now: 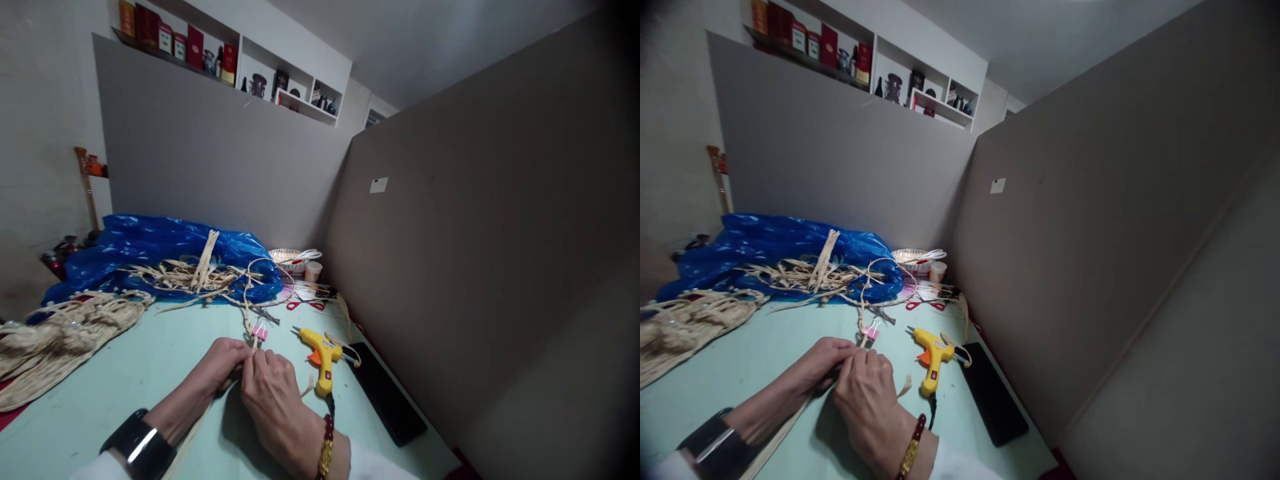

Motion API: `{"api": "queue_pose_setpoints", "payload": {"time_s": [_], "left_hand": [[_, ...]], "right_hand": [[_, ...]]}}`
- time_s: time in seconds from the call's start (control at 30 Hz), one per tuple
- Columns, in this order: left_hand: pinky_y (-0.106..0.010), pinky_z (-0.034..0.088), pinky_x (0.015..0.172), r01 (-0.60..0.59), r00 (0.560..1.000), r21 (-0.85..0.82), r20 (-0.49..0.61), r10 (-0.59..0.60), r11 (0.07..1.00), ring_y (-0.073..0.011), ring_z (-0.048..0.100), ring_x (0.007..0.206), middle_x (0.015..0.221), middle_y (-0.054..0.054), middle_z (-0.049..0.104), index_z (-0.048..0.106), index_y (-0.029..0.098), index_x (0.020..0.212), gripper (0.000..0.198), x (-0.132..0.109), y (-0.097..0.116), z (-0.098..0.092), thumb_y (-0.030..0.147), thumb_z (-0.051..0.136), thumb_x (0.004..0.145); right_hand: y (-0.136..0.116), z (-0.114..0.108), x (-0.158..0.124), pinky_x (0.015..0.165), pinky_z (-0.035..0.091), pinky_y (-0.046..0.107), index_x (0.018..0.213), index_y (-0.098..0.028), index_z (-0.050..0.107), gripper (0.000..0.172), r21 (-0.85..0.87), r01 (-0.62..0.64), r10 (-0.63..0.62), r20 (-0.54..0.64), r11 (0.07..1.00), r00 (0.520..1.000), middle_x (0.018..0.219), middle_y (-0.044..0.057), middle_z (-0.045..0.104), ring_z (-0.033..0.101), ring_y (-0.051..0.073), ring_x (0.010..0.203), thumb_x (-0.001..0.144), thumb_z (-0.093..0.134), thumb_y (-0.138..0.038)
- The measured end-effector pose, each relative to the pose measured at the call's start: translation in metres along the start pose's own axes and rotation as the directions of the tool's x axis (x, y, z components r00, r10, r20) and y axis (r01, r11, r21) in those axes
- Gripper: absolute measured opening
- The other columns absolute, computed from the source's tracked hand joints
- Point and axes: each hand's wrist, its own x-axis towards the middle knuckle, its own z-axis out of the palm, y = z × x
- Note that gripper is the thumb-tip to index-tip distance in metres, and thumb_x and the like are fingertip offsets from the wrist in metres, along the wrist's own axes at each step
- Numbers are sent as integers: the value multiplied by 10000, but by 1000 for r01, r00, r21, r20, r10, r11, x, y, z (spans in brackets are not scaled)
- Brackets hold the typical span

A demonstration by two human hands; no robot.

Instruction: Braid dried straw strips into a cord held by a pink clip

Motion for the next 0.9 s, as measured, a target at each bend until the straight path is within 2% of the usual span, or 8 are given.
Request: {"api": "queue_pose_setpoints", "payload": {"time_s": [0.1, 0.2, 0.27, 0.4, 0.57, 0.63, 0.73, 0.9], "left_hand": [[-207, 85, 335, 12, 1000, -23, 8, -11, 1000, -26, 190, 274, 318, 118, 299, 413, 217, 463, 260, -2, 1, -3, 411, 571, 533], [-208, 72, 342, 17, 1000, -38, 20, -17, 999, -25, 195, 282, 310, 109, 311, 431, 206, 459, 246, -4, 2, -5, 378, 592, 531], [-206, 69, 349, 20, 999, -53, 43, -18, 998, -21, 179, 297, 314, 116, 295, 430, 205, 469, 259, -5, 4, -7, 377, 612, 535], [-198, 72, 362, 34, 995, -77, 99, -26, 996, -16, 137, 346, 358, 140, 253, 422, 206, 514, 306, -7, 10, -7, 404, 654, 542], [-204, 79, 369, 20, 993, -23, 120, -17, 1000, -27, 158, 360, 370, 120, 304, 504, 179, 560, 242, -9, 13, -5, 379, 639, 566], [-208, 72, 378, 2, 994, 27, 108, -5, 1000, -33, 158, 365, 370, 117, 294, 552, 161, 581, 206, -10, 13, -4, 357, 613, 585], [-216, 78, 396, -18, 994, 102, 107, 7, 995, -44, 158, 380, 382, 120, 252, 610, 141, 613, 212, -10, 12, -4, 352, 597, 597], [-232, 134, 428, -102, 990, 229, 116, 77, 968, -72, 205, 411, 413, 94, 309, 649, 135, 662, 280, -8, 10, -4, 402, 569, 635]], "right_hand": [[2, 2, 1, 536, 400, 316, 961, -75, 604, 246, 64, -62, 61, 25, 996, 998, 803, 111, 614, 573, 233, 675, 762, 475, -8], [13, -2, 5, 504, 310, 284, 847, -123, 639, 143, 257, -192, 179, 73, 947, 981, 736, 85, 642, 536, 182, 578, 843, 518, -199], [27, -6, 9, 503, 275, 267, 728, -140, 643, 291, 440, -295, 277, 107, 848, 955, 649, 56, 632, 489, 138, 527, 888, 493, -331], [56, -8, 15, 556, 303, 226, 697, -123, 642, 333, 727, -388, 388, 180, 566, 904, 620, 20, 604, 475, 104, 572, 905, 469, -318], [56, 6, 17, 540, 372, 203, 698, -123, 576, 247, 901, -434, 86, 434, -16, 897, 593, 0, 557, 495, 94, 523, 882, 460, -240], [52, 11, 18, 482, 337, 196, 694, -125, 562, 229, 876, -466, 82, 477, -123, 875, 557, -23, 509, 434, 74, 453, 877, 456, -213], [51, 15, 18, 452, 260, 196, 655, -121, 587, 242, 877, -479, 163, 477, -30, 864, 495, -54, 429, 342, 56, 421, 862, 496, -206], [55, 15, 16, 529, 297, 202, 592, -114, 642, 245, 877, -440, 295, 376, 191, 878, 498, -28, 501, 427, 79, 520, 814, 556, -173]]}}
